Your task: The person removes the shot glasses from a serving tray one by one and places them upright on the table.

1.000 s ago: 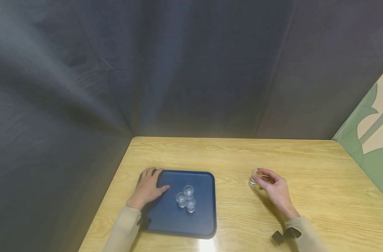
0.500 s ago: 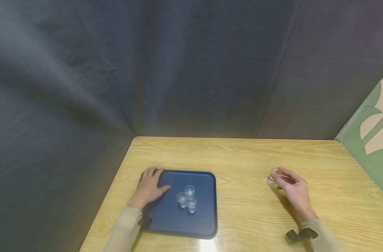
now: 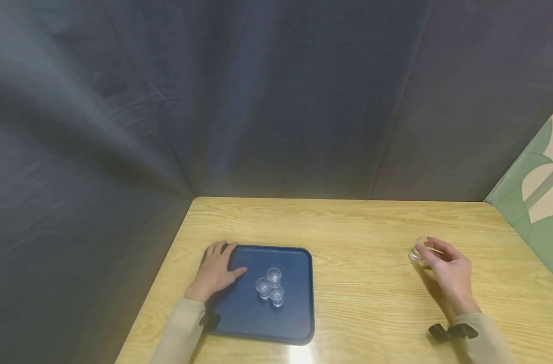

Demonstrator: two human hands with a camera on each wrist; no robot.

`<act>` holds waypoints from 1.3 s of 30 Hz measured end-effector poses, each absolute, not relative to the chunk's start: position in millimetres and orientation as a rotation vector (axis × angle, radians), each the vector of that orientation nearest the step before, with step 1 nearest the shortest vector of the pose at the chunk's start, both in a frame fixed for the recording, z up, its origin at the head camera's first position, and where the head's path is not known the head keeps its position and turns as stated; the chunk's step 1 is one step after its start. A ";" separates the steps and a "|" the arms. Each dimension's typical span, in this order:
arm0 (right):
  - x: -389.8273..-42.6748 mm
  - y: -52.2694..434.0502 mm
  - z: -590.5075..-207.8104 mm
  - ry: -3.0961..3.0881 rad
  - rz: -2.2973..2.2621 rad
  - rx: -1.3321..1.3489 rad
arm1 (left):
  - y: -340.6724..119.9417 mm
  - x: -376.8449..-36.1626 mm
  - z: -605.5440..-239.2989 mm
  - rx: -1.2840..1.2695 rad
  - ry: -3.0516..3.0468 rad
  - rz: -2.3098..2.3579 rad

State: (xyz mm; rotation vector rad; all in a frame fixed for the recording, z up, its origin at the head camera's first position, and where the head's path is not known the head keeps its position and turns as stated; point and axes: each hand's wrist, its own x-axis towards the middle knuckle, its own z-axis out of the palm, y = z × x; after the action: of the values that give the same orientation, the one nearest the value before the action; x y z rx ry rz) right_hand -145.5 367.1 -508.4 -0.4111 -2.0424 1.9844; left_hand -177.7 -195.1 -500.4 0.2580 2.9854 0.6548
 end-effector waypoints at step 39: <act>-150.5 405.8 -514.7 -2.299 1.446 -0.677 | -194.2 -176.8 -497.0 0.241 2.989 0.655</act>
State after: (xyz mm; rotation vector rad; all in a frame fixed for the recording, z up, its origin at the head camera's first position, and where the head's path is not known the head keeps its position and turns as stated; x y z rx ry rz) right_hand -150.5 405.8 -514.7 -0.6771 -2.2988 1.4456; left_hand -176.8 -194.2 -497.0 0.2411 2.9886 0.6548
